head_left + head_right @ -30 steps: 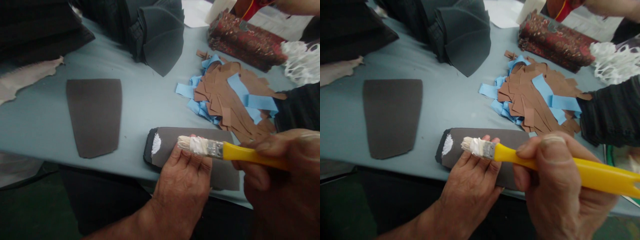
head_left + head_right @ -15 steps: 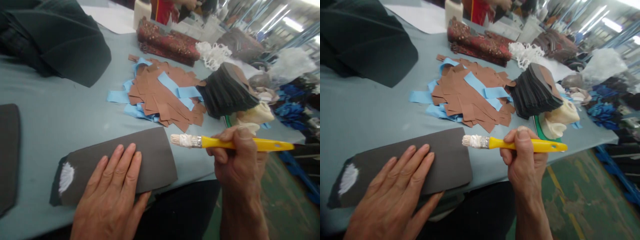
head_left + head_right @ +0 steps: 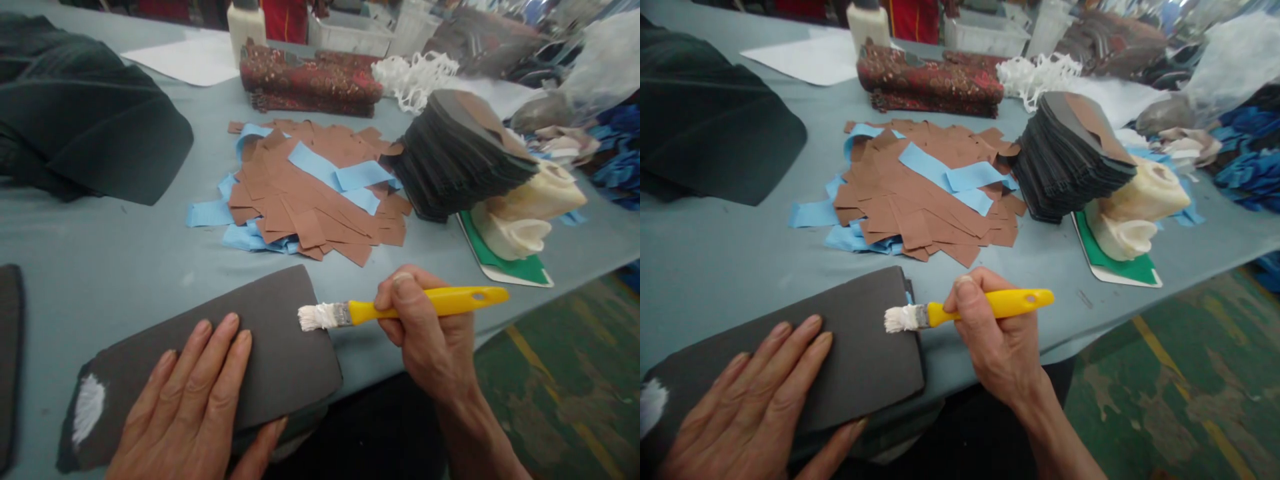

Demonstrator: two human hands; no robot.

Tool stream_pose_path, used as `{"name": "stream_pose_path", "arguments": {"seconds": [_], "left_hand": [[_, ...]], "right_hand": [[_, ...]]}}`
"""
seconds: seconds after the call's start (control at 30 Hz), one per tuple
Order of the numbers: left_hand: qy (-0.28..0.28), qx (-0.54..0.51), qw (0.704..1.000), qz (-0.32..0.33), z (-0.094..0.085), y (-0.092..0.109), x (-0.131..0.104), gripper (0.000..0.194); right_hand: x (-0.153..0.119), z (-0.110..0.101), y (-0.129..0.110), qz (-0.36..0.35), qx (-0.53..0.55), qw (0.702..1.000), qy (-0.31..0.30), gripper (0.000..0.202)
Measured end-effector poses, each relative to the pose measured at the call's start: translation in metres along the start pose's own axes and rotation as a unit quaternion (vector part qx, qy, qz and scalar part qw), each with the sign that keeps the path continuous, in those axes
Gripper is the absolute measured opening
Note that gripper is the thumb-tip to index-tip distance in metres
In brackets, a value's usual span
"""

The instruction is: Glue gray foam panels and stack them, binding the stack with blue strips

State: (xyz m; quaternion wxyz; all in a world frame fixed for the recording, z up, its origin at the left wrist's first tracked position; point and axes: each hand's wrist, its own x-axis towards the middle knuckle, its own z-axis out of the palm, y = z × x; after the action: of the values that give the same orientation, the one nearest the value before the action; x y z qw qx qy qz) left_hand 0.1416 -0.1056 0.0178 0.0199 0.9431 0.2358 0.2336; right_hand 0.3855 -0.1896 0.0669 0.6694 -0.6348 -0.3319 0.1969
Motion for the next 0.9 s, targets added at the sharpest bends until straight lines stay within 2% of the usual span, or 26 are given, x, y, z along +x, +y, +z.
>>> {"name": "stream_pose_path", "arguments": {"seconds": [0.13, 0.23, 0.33, 0.5, 0.57, 0.7, 0.9], "left_hand": [[0.007, -0.016, 0.999, -0.034, -0.002, 0.005, 0.002, 0.069], [-0.001, -0.006, 1.000, -0.006, -0.003, 0.002, 0.001, 0.073], [-0.015, 0.011, 1.000, 0.024, -0.004, -0.003, 0.000, 0.072], [-0.019, 0.024, 0.999, 0.035, -0.004, -0.003, 0.000, 0.071], [-0.028, 0.024, 0.999, 0.030, -0.004, -0.002, 0.000, 0.071], [-0.031, 0.022, 0.999, 0.031, -0.005, -0.003, 0.001, 0.071], [-0.040, 0.040, 0.998, 0.038, -0.007, -0.004, 0.002, 0.070]], "right_hand": [[0.004, -0.016, -0.004, -0.028, -0.029, 0.998, 0.047, 0.041], [0.004, -0.023, -0.011, -0.061, -0.007, 0.996, 0.065, 0.037], [0.000, -0.016, -0.013, -0.060, 0.019, 0.996, 0.070, 0.038], [-0.003, 0.003, -0.004, 0.007, 0.028, 0.999, 0.028, 0.048], [-0.001, 0.001, 0.001, 0.001, 0.006, 0.999, 0.041, 0.051], [0.001, -0.012, 0.007, -0.024, 0.018, 0.993, 0.117, 0.045], [-0.010, -0.008, 0.005, -0.019, 0.039, 0.993, 0.111, 0.044]]}}
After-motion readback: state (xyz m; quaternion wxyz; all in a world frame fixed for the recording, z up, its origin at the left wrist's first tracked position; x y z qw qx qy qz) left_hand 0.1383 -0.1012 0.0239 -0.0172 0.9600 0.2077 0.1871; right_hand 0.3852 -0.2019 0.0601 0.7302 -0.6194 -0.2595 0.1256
